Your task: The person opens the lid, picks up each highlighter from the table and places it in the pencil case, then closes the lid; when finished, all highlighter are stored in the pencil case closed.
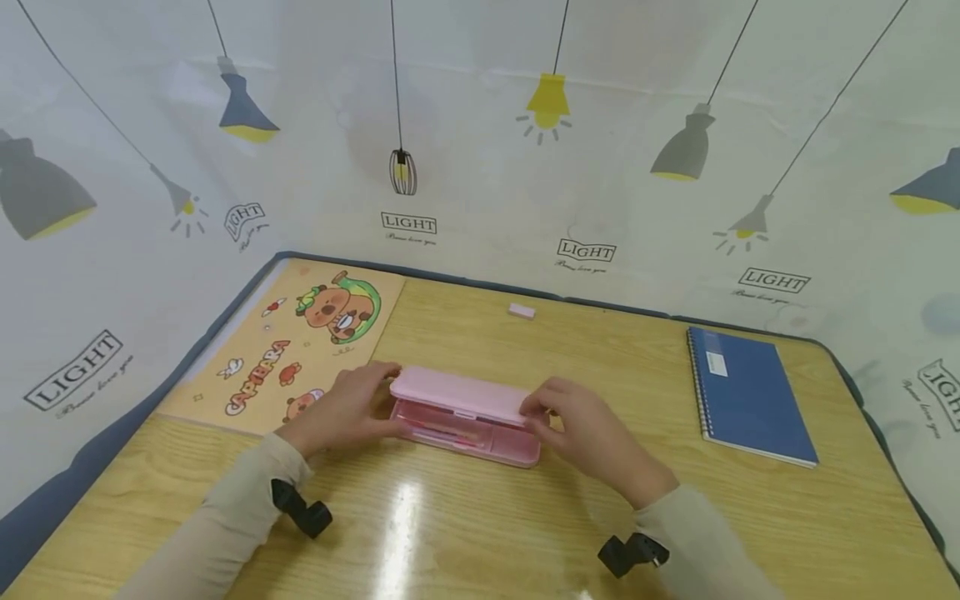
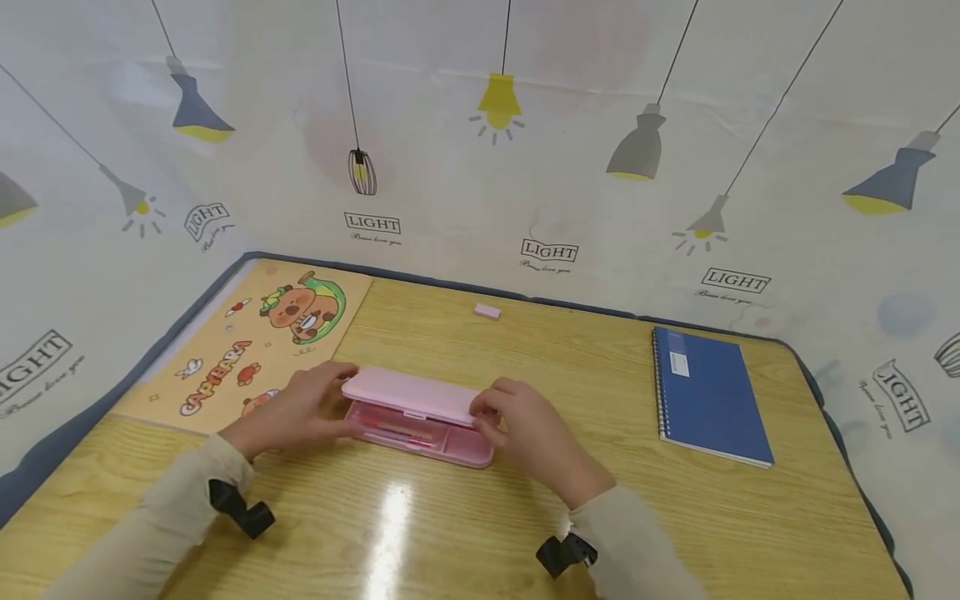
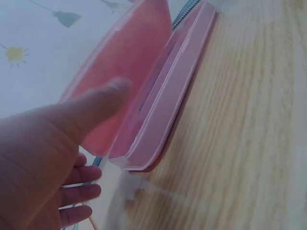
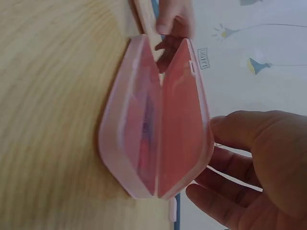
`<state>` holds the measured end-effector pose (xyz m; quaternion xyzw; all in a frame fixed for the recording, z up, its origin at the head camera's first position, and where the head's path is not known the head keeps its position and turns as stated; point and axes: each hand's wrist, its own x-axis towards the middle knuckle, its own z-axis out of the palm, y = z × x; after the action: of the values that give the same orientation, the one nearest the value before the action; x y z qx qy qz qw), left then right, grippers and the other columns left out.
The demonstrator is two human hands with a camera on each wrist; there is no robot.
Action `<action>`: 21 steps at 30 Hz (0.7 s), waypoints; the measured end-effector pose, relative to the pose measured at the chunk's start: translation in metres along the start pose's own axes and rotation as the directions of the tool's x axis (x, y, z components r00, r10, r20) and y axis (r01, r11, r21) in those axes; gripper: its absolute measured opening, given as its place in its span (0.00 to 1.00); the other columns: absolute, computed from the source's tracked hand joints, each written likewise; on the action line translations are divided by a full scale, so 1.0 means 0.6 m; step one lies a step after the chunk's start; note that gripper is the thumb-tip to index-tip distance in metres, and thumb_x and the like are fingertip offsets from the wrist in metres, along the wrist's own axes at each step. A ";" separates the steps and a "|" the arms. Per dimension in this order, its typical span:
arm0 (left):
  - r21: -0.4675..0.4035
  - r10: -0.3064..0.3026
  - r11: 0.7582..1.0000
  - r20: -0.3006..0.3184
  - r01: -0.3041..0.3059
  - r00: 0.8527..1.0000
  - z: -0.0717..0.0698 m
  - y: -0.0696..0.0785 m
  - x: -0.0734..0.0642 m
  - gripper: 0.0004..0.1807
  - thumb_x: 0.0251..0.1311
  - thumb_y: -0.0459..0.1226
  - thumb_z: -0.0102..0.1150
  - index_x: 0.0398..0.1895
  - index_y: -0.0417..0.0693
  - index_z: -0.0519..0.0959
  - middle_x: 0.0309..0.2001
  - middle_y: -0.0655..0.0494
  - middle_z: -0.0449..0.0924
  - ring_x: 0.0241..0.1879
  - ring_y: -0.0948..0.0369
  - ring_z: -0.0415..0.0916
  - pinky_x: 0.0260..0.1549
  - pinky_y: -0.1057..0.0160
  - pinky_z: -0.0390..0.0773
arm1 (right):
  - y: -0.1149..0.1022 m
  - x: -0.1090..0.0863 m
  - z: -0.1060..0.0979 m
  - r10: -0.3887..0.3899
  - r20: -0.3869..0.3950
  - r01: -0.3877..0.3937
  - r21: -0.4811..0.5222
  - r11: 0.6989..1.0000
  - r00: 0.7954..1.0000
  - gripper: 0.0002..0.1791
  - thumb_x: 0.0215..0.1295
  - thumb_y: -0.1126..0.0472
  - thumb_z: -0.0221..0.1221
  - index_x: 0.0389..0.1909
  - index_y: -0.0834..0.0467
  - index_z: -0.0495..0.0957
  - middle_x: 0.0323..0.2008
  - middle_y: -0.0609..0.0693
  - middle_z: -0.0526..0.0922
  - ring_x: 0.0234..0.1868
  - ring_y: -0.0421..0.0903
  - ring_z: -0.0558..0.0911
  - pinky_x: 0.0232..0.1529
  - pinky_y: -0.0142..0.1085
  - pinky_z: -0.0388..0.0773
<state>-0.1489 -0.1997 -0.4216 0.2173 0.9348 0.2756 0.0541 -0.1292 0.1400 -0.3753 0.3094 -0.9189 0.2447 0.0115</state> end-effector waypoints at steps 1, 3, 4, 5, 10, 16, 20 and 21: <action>0.005 0.012 1.000 -0.001 -0.012 1.000 -0.001 0.000 0.000 0.46 0.52 0.60 0.68 0.69 0.43 0.66 0.67 0.45 0.70 0.67 0.47 0.65 0.66 0.38 0.57 | 0.000 -0.003 0.003 -0.007 0.012 0.007 -0.020 1.000 1.000 0.05 0.64 0.60 0.64 0.40 0.53 0.84 0.38 0.43 0.82 0.39 0.39 0.79 0.45 0.38 0.80; 0.019 0.053 0.998 -0.006 -0.053 0.999 -0.001 0.001 0.000 0.44 0.56 0.58 0.65 0.70 0.41 0.66 0.69 0.44 0.67 0.69 0.46 0.63 0.66 0.37 0.57 | 0.000 -0.007 0.011 -0.020 0.035 0.021 -0.054 0.998 0.999 0.07 0.65 0.59 0.64 0.42 0.53 0.84 0.41 0.45 0.83 0.43 0.41 0.80 0.49 0.40 0.80; 0.026 0.073 0.997 -0.006 -0.073 0.997 -0.001 0.002 0.001 0.43 0.58 0.58 0.64 0.70 0.41 0.66 0.69 0.44 0.66 0.69 0.46 0.62 0.66 0.37 0.57 | 0.001 -0.009 0.015 -0.034 0.042 0.037 -0.075 0.996 0.999 0.08 0.65 0.58 0.64 0.43 0.54 0.84 0.43 0.46 0.83 0.45 0.43 0.81 0.51 0.41 0.79; 0.032 0.088 0.996 -0.005 -0.088 0.996 0.000 0.004 0.002 0.42 0.59 0.57 0.63 0.70 0.42 0.67 0.70 0.44 0.66 0.70 0.46 0.62 0.66 0.37 0.57 | 0.002 -0.010 0.020 -0.040 0.049 0.044 -0.090 0.995 0.998 0.09 0.65 0.58 0.63 0.44 0.54 0.84 0.45 0.47 0.84 0.48 0.45 0.81 0.53 0.43 0.78; 0.082 0.123 0.989 0.012 -0.123 0.992 0.007 0.014 0.006 0.37 0.64 0.57 0.58 0.69 0.44 0.69 0.72 0.46 0.65 0.72 0.47 0.60 0.67 0.38 0.56 | 0.008 -0.014 0.043 -0.077 0.045 0.083 -0.124 0.989 0.996 0.14 0.65 0.57 0.63 0.50 0.57 0.82 0.55 0.55 0.81 0.58 0.53 0.79 0.60 0.48 0.74; 0.147 0.141 0.979 0.013 -0.142 0.990 0.011 0.022 0.005 0.35 0.62 0.53 0.62 0.67 0.43 0.72 0.70 0.45 0.66 0.70 0.47 0.63 0.65 0.41 0.59 | 0.011 -0.016 0.058 -0.120 0.032 0.124 -0.154 0.980 0.992 0.18 0.61 0.57 0.67 0.51 0.57 0.82 0.57 0.58 0.79 0.60 0.55 0.77 0.62 0.48 0.73; 0.168 0.154 0.974 0.009 -0.153 0.988 0.010 0.027 0.005 0.35 0.61 0.52 0.64 0.66 0.41 0.72 0.69 0.43 0.67 0.68 0.47 0.65 0.62 0.43 0.62 | 0.011 -0.018 0.060 -0.104 0.038 0.109 -0.166 0.980 0.994 0.18 0.61 0.55 0.68 0.51 0.56 0.82 0.58 0.57 0.79 0.61 0.54 0.76 0.63 0.48 0.72; 0.171 0.152 0.974 0.010 -0.151 0.988 0.010 0.028 0.005 0.36 0.61 0.52 0.64 0.66 0.41 0.71 0.69 0.44 0.67 0.69 0.47 0.65 0.62 0.44 0.62 | 0.010 -0.018 0.060 -0.105 0.037 0.110 -0.172 0.979 0.994 0.18 0.61 0.55 0.67 0.51 0.56 0.82 0.58 0.57 0.79 0.61 0.54 0.76 0.63 0.48 0.72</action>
<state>-0.1443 -0.1830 -0.4174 0.2914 0.9359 0.1978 0.0127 -0.1193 0.1339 -0.4114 0.3596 -0.9188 0.1582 0.0388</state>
